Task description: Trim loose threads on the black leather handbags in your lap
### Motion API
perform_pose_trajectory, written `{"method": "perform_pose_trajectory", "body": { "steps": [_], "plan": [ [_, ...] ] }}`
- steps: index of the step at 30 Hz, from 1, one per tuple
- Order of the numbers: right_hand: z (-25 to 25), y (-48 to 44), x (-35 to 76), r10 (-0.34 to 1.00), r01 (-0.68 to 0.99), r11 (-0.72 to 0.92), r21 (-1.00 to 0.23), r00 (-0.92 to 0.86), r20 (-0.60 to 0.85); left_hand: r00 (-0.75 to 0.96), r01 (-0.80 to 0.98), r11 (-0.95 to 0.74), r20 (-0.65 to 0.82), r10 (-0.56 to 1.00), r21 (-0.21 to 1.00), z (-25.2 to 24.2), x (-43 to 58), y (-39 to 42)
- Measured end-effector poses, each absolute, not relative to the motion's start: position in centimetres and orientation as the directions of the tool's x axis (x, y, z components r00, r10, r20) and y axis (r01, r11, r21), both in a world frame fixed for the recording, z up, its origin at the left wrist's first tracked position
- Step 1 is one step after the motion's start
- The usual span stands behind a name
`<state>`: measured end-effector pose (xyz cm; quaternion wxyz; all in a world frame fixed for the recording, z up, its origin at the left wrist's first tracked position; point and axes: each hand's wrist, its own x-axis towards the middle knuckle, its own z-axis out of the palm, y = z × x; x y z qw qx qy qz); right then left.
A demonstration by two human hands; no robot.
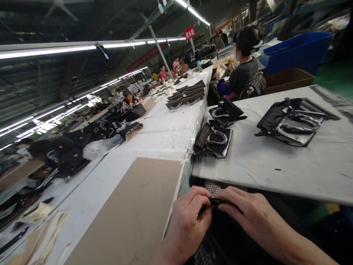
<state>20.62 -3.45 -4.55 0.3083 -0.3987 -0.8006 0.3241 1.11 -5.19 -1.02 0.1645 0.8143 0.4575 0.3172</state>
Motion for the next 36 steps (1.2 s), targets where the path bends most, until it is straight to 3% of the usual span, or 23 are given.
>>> {"method": "perform_pose_trajectory", "body": {
  "steps": [8, 14, 20, 24, 28, 30, 32, 36],
  "plan": [
    [-4.7, -2.9, 20.2, 0.864, 0.481, 0.446, -0.755, -0.452, 0.222, 0.474, 0.591, -0.665, 0.47, 0.745, 0.457, -2.2, 0.5, -4.8],
    [-4.4, -2.7, 20.0, 0.834, 0.454, 0.472, -0.756, -0.508, 0.216, 0.34, 0.663, -0.54, 0.435, 0.834, 0.518, -2.1, 0.7, -5.3],
    [-3.1, -2.8, 20.0, 0.797, 0.391, 0.453, -0.801, -0.58, 0.167, 0.157, 0.602, -0.25, 0.195, 0.968, 0.759, -0.5, 1.2, -5.9],
    [-2.3, -3.4, 19.8, 0.774, 0.341, 0.43, -0.836, -0.617, 0.146, 0.006, 0.321, 0.105, -0.113, 0.994, 0.941, 0.7, 1.2, -5.3],
    [-2.4, -3.3, 19.4, 0.791, 0.333, 0.332, -0.883, -0.608, 0.068, 0.058, 0.12, 0.266, -0.274, 0.96, 0.957, 1.1, 0.7, -5.0],
    [-2.7, -3.0, 19.2, 0.8, 0.359, 0.333, -0.872, -0.597, 0.06, 0.067, 0.174, 0.26, -0.275, 0.959, 0.95, 1.4, 0.3, -5.3],
    [-3.0, -2.7, 19.0, 0.799, 0.374, 0.381, -0.845, -0.594, 0.097, 0.016, 0.338, 0.209, -0.227, 0.974, 0.918, 2.0, 0.0, -6.0],
    [-3.4, -2.8, 18.5, 0.787, 0.379, 0.436, -0.816, -0.6, 0.142, -0.038, 0.625, 0.132, -0.139, 0.99, 0.77, 2.5, 0.0, -7.3]
  ]
}}
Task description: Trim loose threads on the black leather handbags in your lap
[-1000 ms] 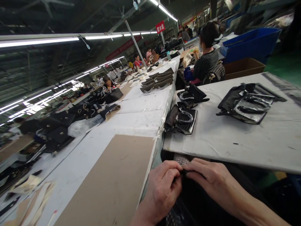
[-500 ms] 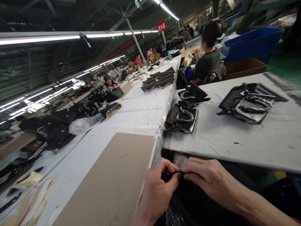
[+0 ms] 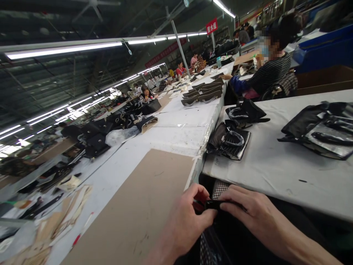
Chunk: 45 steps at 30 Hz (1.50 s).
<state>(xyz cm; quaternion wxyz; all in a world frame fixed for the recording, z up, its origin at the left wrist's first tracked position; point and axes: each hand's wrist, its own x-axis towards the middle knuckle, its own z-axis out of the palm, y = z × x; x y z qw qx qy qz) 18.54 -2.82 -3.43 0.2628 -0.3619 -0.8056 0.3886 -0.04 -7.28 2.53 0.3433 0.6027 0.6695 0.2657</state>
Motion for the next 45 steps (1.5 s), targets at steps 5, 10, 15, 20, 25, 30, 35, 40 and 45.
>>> {"method": "perform_pose_trajectory", "body": {
  "steps": [5, 10, 15, 20, 25, 30, 35, 40, 45],
  "plan": [
    [-3.8, -3.2, 18.0, 0.809, 0.389, 0.44, -0.809, -0.563, 0.17, -0.049, 0.787, 0.026, 0.02, 0.999, 0.617, 1.3, 0.1, -7.7],
    [-4.0, -3.1, 18.0, 0.812, 0.382, 0.421, -0.822, -0.563, 0.155, 0.072, 0.811, -0.19, 0.227, 0.971, 0.554, 0.4, -0.5, -7.9],
    [-3.4, -3.0, 18.3, 0.82, 0.383, 0.397, -0.834, -0.557, 0.134, 0.134, 0.752, -0.292, 0.296, 0.946, 0.592, 0.5, -0.6, -7.9],
    [-2.8, -2.7, 18.8, 0.807, 0.366, 0.372, -0.853, -0.582, 0.102, -0.115, 0.55, 0.092, -0.034, 0.993, 0.83, 0.7, -0.1, -7.3],
    [-2.4, -2.4, 18.9, 0.761, 0.288, 0.386, -0.876, -0.636, 0.126, -0.166, 0.235, 0.347, -0.314, 0.935, 0.908, 0.6, -0.8, -7.1],
    [-2.5, -1.9, 18.1, 0.666, 0.214, 0.512, -0.832, -0.711, 0.227, -0.15, 0.303, 0.314, -0.281, 0.948, 0.9, 1.0, -1.5, -7.6],
    [-2.3, -1.3, 17.1, 0.654, 0.274, 0.588, -0.761, -0.715, 0.247, -0.02, 0.609, 0.039, -0.033, 0.999, 0.792, 1.7, -1.4, -8.3],
    [-2.1, -1.8, 16.0, 0.682, 0.355, 0.613, -0.706, -0.689, 0.245, 0.14, 0.882, -0.152, 0.06, 0.988, 0.447, 3.3, -1.4, -8.6],
    [-2.2, -1.9, 16.0, 0.671, 0.354, 0.628, -0.693, -0.697, 0.252, 0.07, 0.896, 0.032, -0.212, 0.975, 0.443, 5.3, -1.2, -7.8]
  ]
}}
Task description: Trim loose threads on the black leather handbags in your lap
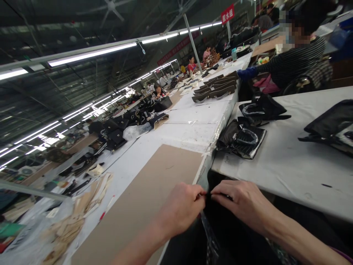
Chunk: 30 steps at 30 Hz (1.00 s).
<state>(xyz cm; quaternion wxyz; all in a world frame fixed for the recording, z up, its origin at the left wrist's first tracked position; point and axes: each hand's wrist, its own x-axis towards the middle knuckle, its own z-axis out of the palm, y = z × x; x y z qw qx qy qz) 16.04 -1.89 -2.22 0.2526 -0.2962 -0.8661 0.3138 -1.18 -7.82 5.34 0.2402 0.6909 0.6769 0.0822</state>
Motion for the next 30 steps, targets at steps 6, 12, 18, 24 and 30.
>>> {"method": "perform_pose_trajectory", "body": {
  "steps": [6, 12, 18, 24, 30],
  "plan": [
    [-2.7, -1.9, 17.4, 0.651, 0.389, 0.655, -0.648, -0.726, 0.222, 0.011, 0.8, 0.206, -0.358, 0.934, 0.564, 5.4, -1.4, -6.6],
    [-4.2, -3.4, 18.3, 0.679, 0.418, 0.662, -0.623, -0.686, 0.261, -0.059, 0.728, 0.268, -0.332, 0.941, 0.63, 4.3, -1.1, -7.2],
    [-3.1, -4.2, 18.8, 0.666, 0.381, 0.644, -0.664, -0.706, 0.241, -0.175, 0.46, 0.412, -0.374, 0.911, 0.786, 2.1, -0.5, -7.7],
    [-3.7, -4.2, 18.7, 0.644, 0.402, 0.723, -0.562, -0.686, 0.339, -0.072, 0.425, 0.434, -0.448, 0.891, 0.794, 2.4, -1.4, -6.8],
    [-4.5, -4.3, 18.9, 0.629, 0.4, 0.77, -0.497, -0.602, 0.491, -0.004, 0.504, 0.311, -0.358, 0.934, 0.806, 2.2, -1.6, -7.9]
  ]
}}
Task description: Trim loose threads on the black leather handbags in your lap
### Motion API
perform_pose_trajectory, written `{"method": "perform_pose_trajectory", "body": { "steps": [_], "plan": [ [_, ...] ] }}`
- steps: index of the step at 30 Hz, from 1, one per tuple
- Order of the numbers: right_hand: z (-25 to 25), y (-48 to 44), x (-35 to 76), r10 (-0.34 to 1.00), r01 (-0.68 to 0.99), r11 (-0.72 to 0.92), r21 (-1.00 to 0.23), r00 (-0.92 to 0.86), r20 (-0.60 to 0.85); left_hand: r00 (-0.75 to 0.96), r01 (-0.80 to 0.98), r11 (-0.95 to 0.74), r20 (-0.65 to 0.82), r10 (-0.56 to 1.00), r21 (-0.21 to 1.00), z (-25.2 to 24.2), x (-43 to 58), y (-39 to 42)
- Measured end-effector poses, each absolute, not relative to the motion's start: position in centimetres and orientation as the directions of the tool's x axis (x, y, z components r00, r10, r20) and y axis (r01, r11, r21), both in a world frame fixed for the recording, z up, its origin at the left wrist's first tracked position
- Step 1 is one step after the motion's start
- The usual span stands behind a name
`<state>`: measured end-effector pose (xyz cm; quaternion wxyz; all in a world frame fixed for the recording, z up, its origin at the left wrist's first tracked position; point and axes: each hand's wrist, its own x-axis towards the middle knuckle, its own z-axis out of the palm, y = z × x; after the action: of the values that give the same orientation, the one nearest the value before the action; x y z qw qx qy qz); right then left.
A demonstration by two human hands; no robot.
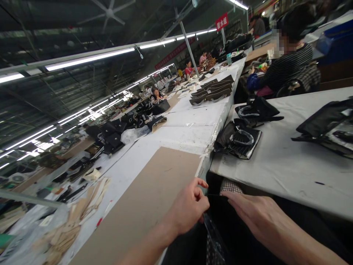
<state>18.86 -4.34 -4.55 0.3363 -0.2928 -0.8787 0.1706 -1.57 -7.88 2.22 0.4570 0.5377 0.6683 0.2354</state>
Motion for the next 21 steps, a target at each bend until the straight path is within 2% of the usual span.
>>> {"method": "perform_pose_trajectory", "body": {
  "steps": [3, 7, 10, 17, 19, 21],
  "plan": [
    [-4.5, -4.3, 19.3, 0.615, 0.397, 0.786, -0.474, -0.584, 0.53, -0.012, 0.525, 0.263, -0.302, 0.953, 0.809, 1.7, -1.0, -8.7],
    [-5.2, -4.3, 19.9, 0.567, 0.373, 0.823, -0.429, -0.581, 0.583, -0.037, 0.489, 0.282, -0.303, 0.952, 0.825, 1.3, -0.3, -9.1],
    [-6.4, -4.2, 20.0, 0.564, 0.351, 0.823, -0.446, -0.6, 0.568, -0.083, 0.536, 0.261, -0.258, 0.963, 0.803, 1.1, 0.1, -9.0],
    [-7.3, -3.4, 20.6, 0.702, 0.343, 0.669, -0.659, -0.583, 0.409, -0.099, 0.653, 0.221, -0.208, 0.973, 0.724, 1.2, 0.6, -7.8],
    [-7.4, -3.9, 21.6, 0.759, 0.411, 0.599, -0.688, -0.566, 0.323, -0.063, 0.689, 0.184, -0.195, 0.979, 0.701, 1.3, 0.7, -7.4],
    [-7.9, -5.0, 22.9, 0.788, 0.488, 0.57, -0.661, -0.551, 0.273, -0.037, 0.715, 0.153, -0.181, 0.983, 0.683, 1.3, 0.9, -6.9]
  ]
}}
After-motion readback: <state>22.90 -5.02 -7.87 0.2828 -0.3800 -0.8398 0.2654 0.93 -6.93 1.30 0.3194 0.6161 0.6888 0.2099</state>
